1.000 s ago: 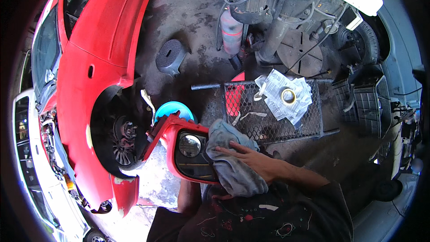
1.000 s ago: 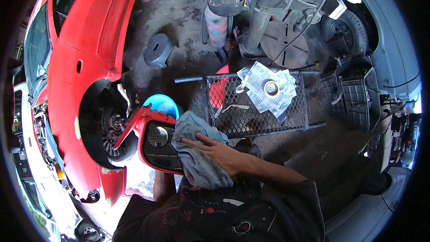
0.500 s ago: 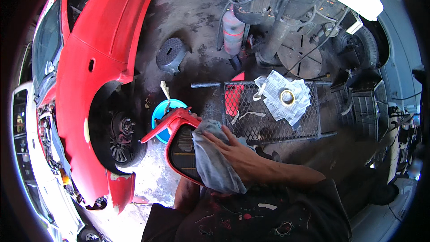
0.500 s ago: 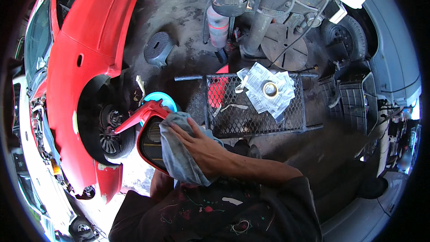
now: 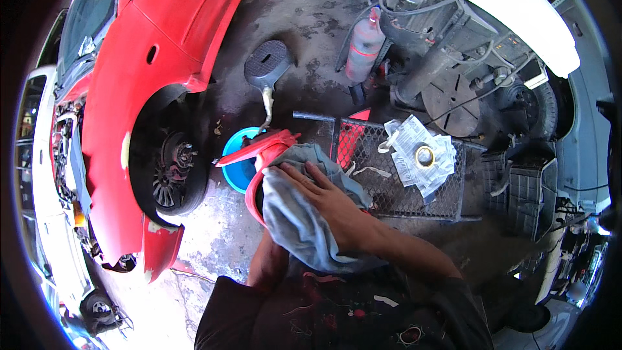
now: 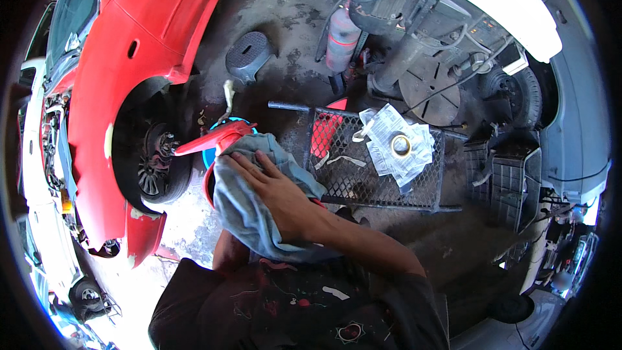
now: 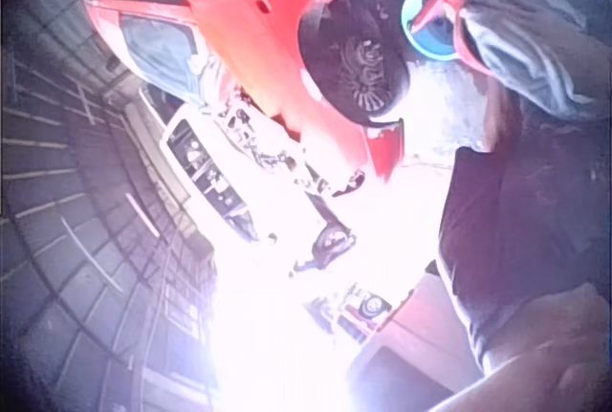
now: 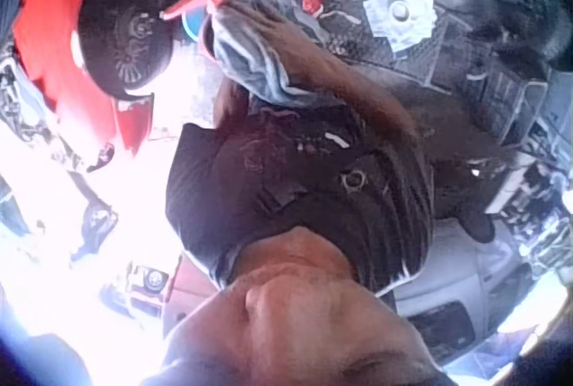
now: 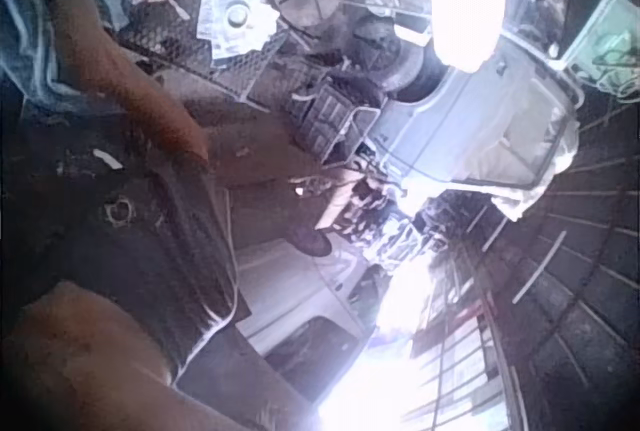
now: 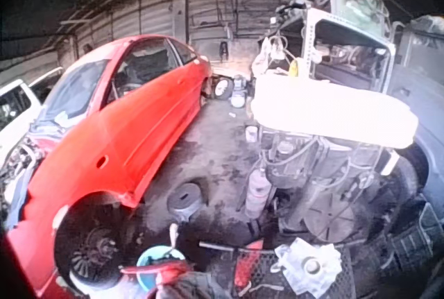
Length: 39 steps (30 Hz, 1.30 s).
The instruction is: The person cleans a red car side mirror with a cloth, then applies masking tape around the mirror's glass edge. The person wipes the mirror surface and carefully places tape strips along the perimeter.
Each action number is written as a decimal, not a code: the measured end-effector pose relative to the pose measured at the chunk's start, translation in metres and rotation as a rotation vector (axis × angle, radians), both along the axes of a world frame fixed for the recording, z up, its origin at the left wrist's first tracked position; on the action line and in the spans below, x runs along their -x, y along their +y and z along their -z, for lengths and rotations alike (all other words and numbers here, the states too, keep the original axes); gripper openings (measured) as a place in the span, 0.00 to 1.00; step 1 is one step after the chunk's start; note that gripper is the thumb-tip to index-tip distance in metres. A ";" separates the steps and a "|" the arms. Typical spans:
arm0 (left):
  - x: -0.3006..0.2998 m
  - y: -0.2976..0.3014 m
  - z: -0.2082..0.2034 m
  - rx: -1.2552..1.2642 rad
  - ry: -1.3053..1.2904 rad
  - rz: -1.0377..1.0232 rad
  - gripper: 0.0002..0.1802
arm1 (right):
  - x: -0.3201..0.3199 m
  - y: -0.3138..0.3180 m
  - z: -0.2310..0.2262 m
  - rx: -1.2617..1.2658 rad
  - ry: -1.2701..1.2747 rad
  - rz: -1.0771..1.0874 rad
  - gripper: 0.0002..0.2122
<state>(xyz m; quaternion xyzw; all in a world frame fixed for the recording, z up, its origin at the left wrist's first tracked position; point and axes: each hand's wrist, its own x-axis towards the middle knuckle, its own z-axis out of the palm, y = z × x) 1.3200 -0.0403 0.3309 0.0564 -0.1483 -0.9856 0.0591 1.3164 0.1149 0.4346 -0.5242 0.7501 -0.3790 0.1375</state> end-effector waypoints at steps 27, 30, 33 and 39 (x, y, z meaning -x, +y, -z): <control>0.000 -0.084 0.003 0.000 0.228 0.244 0.25 | -0.003 -0.089 0.030 -0.223 0.269 0.501 0.21; 0.004 -0.083 0.009 0.029 0.260 0.198 0.25 | -0.010 -0.084 0.036 -0.120 0.115 0.615 0.19; 0.010 -0.090 0.013 0.025 0.203 0.158 0.28 | -0.015 -0.066 0.043 -0.122 -0.079 0.650 0.16; 0.008 -0.105 0.006 -0.027 0.049 0.092 0.37 | -0.002 -0.065 0.050 -0.027 -0.127 0.680 0.13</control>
